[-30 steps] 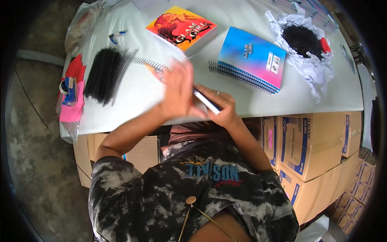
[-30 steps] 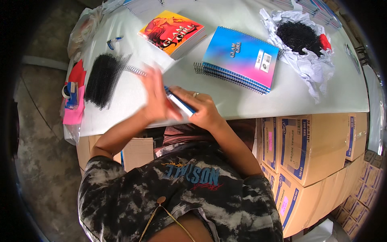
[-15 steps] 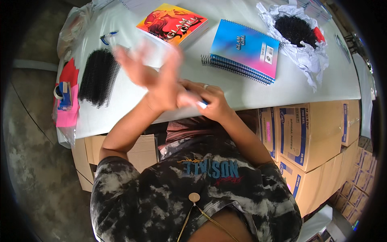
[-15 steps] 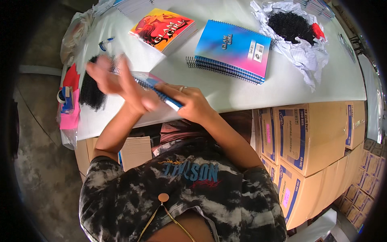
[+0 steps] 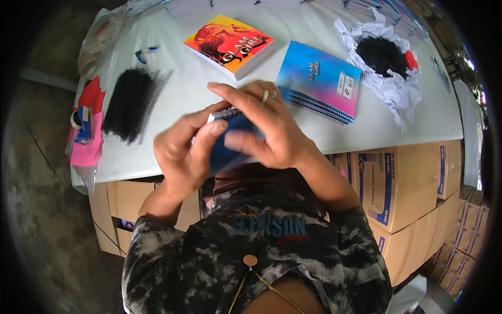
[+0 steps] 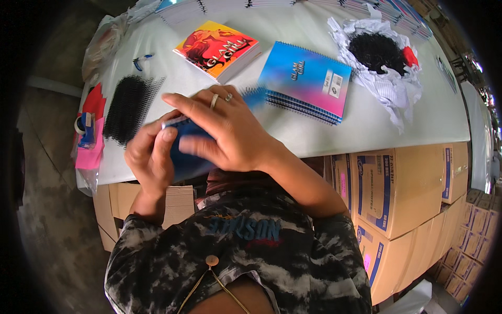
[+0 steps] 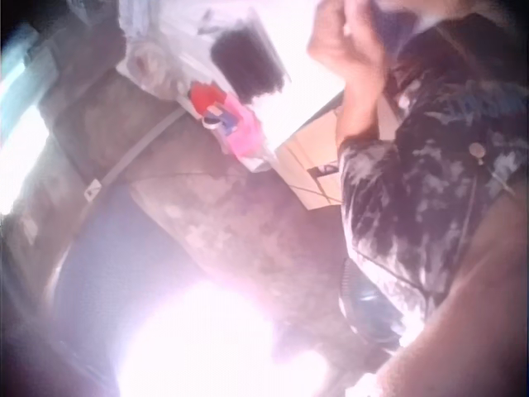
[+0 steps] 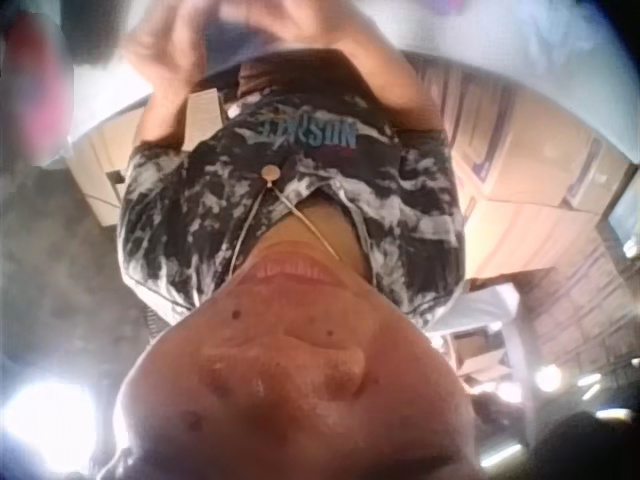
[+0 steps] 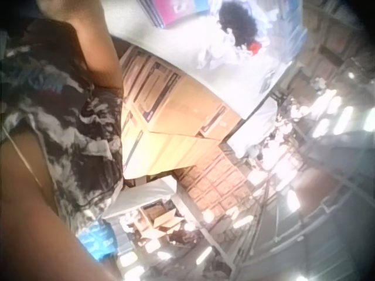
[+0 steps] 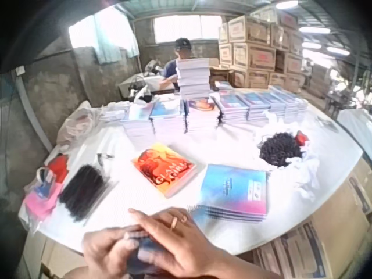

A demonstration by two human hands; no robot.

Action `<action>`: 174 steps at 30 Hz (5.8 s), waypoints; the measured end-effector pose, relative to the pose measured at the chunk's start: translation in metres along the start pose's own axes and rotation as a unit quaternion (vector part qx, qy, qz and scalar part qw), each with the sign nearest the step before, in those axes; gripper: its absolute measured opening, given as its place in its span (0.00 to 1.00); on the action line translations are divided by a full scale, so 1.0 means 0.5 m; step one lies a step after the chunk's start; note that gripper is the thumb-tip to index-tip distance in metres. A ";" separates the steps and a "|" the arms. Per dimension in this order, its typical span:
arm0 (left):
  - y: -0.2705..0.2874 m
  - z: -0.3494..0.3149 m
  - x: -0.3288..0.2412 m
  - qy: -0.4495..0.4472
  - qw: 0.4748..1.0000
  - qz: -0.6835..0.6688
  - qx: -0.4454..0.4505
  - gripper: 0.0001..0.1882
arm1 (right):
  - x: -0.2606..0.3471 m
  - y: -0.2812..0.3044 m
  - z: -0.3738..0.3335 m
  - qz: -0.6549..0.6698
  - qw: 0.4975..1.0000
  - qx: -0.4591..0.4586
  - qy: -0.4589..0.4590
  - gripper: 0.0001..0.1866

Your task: The person repeatedly picks up a spiral binding and inserts it into the edge of a notebook cover, then places the assembled notebook on a growing stack. The person handles multiple notebook covers and bindings one at a time on a white table.

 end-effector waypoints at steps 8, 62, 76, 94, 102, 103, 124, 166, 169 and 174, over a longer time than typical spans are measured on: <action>0.015 0.027 0.072 0.206 0.950 -0.193 0.134 0.08 | -0.031 -0.031 -0.009 0.189 0.940 -0.094 -0.270 0.09; -0.142 0.162 0.257 -0.142 0.909 0.390 -0.033 0.16 | -0.072 0.071 -0.305 -0.372 0.808 -0.445 -0.103 0.28; 0.089 0.040 0.078 0.123 0.920 -0.371 -0.017 0.38 | -0.048 0.020 -0.090 -0.236 0.948 -0.135 0.163 0.10; -0.081 -0.024 0.344 0.277 0.927 -0.242 0.071 0.15 | -0.158 -0.056 -0.223 0.212 0.913 -0.213 -0.276 0.13; 0.052 0.064 0.389 0.122 0.952 0.279 -0.028 0.11 | -0.142 -0.021 -0.182 0.263 0.929 -0.133 -0.224 0.17; 0.092 0.093 0.415 0.065 0.929 0.347 -0.111 0.10 | -0.139 -0.024 -0.179 0.238 0.941 -0.121 -0.207 0.17; 0.094 0.091 0.276 0.168 0.983 -0.033 0.069 0.19 | -0.144 -0.023 -0.169 0.185 0.949 -0.167 -0.195 0.15; 0.114 0.098 0.227 0.248 0.948 0.016 0.198 0.23 | -0.122 -0.028 -0.175 0.178 0.960 -0.127 -0.175 0.15; 0.113 0.103 0.227 0.307 0.928 -0.030 0.211 0.23 | -0.125 -0.028 -0.172 0.156 0.974 -0.103 -0.131 0.17; 0.132 0.129 0.223 0.432 0.855 -0.144 0.247 0.22 | -0.121 -0.025 -0.157 0.129 0.986 -0.078 -0.069 0.19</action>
Point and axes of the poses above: each hand's wrist, its own z-axis towards the middle knuckle, its own y-axis out of the back of the hand, x = y × z, the point moved 2 cm from there along z, towards the middle knuckle, and after that the axes turned 13 degrees about y, right-handed, at the moved point
